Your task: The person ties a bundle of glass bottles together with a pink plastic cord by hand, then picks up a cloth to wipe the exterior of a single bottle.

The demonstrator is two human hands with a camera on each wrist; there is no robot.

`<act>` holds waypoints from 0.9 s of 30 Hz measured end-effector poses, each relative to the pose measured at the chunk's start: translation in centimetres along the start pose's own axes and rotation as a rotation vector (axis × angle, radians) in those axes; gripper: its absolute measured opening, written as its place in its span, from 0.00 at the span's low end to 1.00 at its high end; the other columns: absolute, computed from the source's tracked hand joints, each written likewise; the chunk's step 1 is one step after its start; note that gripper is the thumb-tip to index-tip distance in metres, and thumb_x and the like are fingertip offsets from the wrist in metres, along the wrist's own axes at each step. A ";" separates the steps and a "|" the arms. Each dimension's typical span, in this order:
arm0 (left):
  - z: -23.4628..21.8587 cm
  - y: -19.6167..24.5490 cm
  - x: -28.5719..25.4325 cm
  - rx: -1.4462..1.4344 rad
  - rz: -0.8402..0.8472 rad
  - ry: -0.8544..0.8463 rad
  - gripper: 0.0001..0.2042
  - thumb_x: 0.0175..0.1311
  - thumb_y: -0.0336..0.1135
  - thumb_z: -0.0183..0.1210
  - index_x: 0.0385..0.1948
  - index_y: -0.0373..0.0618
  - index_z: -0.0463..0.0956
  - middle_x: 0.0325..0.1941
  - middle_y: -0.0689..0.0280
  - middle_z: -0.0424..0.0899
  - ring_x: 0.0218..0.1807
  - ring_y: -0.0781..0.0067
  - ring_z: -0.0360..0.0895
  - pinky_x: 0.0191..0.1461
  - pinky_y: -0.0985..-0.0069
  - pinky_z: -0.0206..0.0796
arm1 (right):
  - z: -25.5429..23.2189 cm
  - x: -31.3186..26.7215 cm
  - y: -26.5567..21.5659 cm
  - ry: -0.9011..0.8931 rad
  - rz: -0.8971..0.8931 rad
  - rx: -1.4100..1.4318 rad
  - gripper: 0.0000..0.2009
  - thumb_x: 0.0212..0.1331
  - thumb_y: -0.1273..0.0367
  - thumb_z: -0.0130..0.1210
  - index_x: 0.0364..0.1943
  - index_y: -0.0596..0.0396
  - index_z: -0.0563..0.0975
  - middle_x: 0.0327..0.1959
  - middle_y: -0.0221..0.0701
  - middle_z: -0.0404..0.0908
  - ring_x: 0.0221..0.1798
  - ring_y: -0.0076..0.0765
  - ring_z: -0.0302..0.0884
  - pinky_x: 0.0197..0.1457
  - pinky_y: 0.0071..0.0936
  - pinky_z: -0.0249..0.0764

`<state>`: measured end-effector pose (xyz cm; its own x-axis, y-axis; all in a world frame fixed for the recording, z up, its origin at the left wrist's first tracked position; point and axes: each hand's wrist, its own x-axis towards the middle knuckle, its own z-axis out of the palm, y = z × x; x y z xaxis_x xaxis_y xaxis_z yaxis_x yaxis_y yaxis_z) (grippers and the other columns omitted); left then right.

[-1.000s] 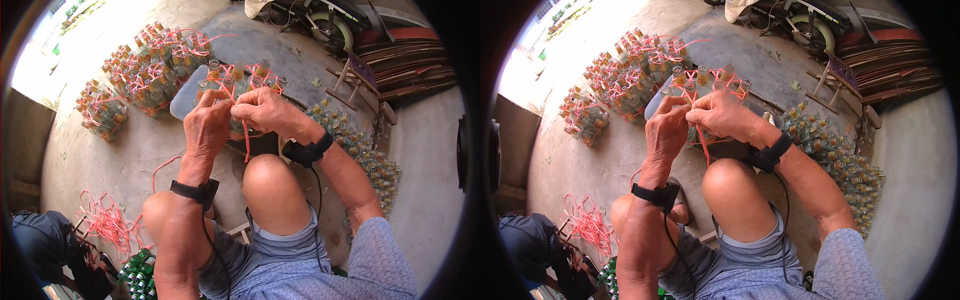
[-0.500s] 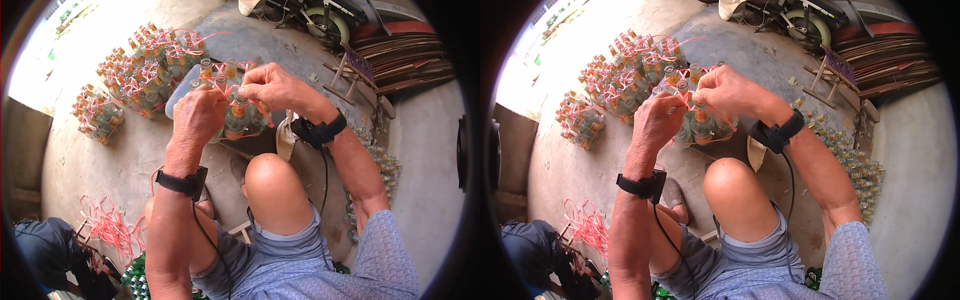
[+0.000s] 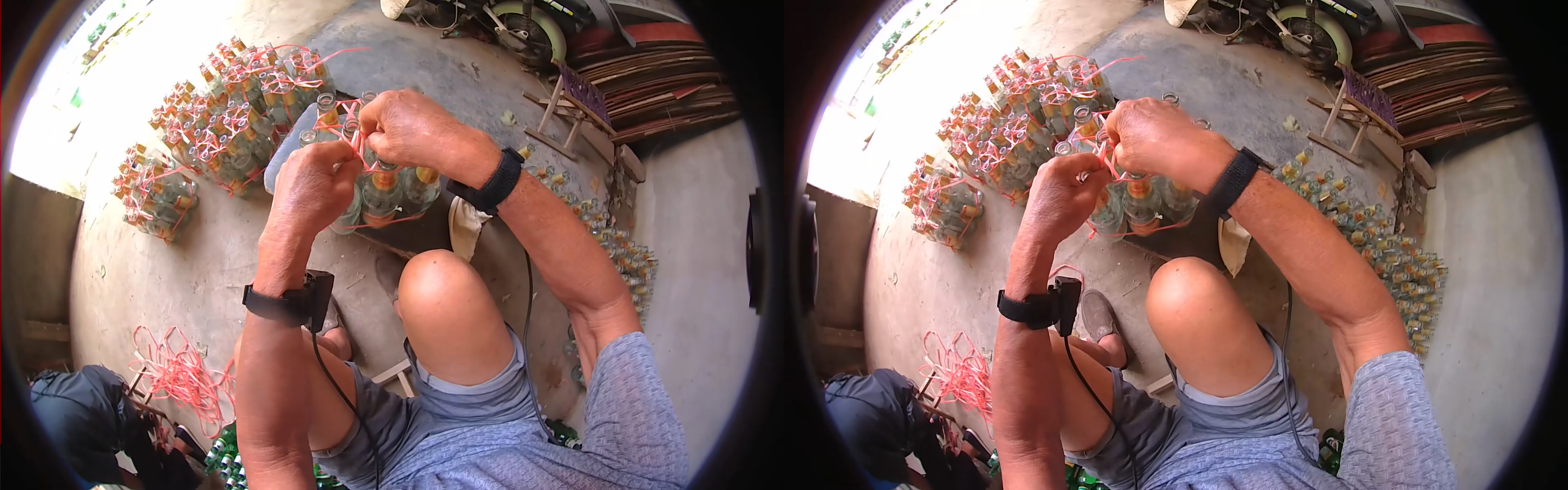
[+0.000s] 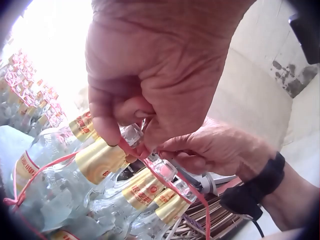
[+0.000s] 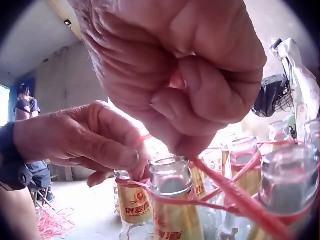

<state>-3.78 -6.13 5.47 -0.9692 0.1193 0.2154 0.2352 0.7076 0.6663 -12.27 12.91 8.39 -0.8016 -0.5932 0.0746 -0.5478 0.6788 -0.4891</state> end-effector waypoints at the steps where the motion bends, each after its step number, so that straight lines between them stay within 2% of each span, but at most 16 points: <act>1: 0.1 -0.3 0.1 -0.023 0.005 -0.003 0.06 0.69 0.31 0.66 0.40 0.40 0.89 0.29 0.55 0.88 0.30 0.67 0.85 0.39 0.65 0.76 | 0.0 0.0 -0.1 -0.044 0.018 -0.022 0.10 0.54 0.71 0.60 0.37 0.57 0.89 0.30 0.46 0.89 0.34 0.50 0.90 0.40 0.44 0.82; 5: 0.0 -0.4 0.2 -0.070 -0.034 -0.043 0.06 0.70 0.31 0.66 0.39 0.38 0.88 0.25 0.61 0.84 0.28 0.77 0.76 0.36 0.70 0.71 | 0.3 0.1 -0.3 -0.063 0.041 0.037 0.09 0.54 0.70 0.64 0.36 0.56 0.90 0.31 0.41 0.91 0.36 0.41 0.91 0.41 0.40 0.83; 8: 0.0 -0.5 0.2 -0.096 -0.036 -0.044 0.06 0.70 0.31 0.67 0.39 0.38 0.88 0.24 0.65 0.81 0.27 0.79 0.72 0.34 0.72 0.69 | 0.4 0.1 -0.7 -0.099 0.089 0.046 0.08 0.54 0.68 0.67 0.36 0.55 0.90 0.32 0.38 0.93 0.37 0.36 0.91 0.42 0.38 0.83; 10: 0.0 -0.6 0.2 -0.110 -0.050 -0.061 0.06 0.71 0.31 0.67 0.39 0.38 0.88 0.24 0.66 0.81 0.28 0.80 0.72 0.35 0.72 0.69 | 0.4 0.2 -0.9 -0.117 0.123 0.048 0.09 0.55 0.67 0.68 0.37 0.54 0.91 0.32 0.37 0.93 0.37 0.35 0.91 0.42 0.37 0.83; 16: -0.4 -0.3 0.1 -0.151 -0.088 -0.096 0.06 0.72 0.31 0.66 0.39 0.38 0.88 0.26 0.68 0.82 0.30 0.82 0.72 0.35 0.73 0.68 | 0.8 0.4 -0.5 -0.173 0.175 0.185 0.08 0.58 0.72 0.64 0.39 0.58 0.90 0.30 0.35 0.93 0.36 0.26 0.89 0.41 0.31 0.82; 20: -0.8 0.2 0.1 -0.175 -0.153 -0.138 0.06 0.72 0.31 0.66 0.39 0.37 0.87 0.26 0.71 0.81 0.31 0.84 0.71 0.35 0.74 0.68 | 1.0 0.3 0.1 -0.223 0.147 0.320 0.09 0.61 0.76 0.59 0.42 0.62 0.87 0.32 0.33 0.91 0.36 0.25 0.87 0.40 0.29 0.82; 23: -0.4 -1.0 0.5 -0.190 -0.077 -0.150 0.07 0.73 0.32 0.66 0.40 0.37 0.88 0.27 0.72 0.82 0.31 0.85 0.71 0.35 0.74 0.67 | 1.5 0.5 1.1 -0.261 0.113 0.404 0.10 0.64 0.76 0.57 0.46 0.63 0.85 0.36 0.33 0.90 0.38 0.26 0.87 0.41 0.28 0.82; 26: -0.4 -0.9 0.6 -0.262 -0.114 -0.149 0.08 0.67 0.33 0.64 0.39 0.40 0.89 0.25 0.58 0.86 0.27 0.75 0.79 0.35 0.67 0.73 | 1.1 0.2 1.2 -0.288 0.102 0.485 0.11 0.66 0.76 0.55 0.48 0.63 0.83 0.38 0.33 0.89 0.41 0.26 0.86 0.44 0.28 0.82; 27: -0.3 -1.0 0.6 -0.255 -0.106 -0.142 0.09 0.67 0.33 0.64 0.39 0.39 0.89 0.25 0.59 0.86 0.27 0.75 0.79 0.35 0.67 0.73 | 1.1 0.0 1.3 -0.286 0.090 0.503 0.11 0.66 0.75 0.55 0.49 0.62 0.83 0.38 0.33 0.89 0.42 0.26 0.86 0.45 0.27 0.81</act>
<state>-4.58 -7.03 5.16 -0.9856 0.1629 0.0448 0.1251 0.5256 0.8415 -12.73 13.29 6.84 -0.7049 -0.6836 -0.1895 -0.2440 0.4845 -0.8401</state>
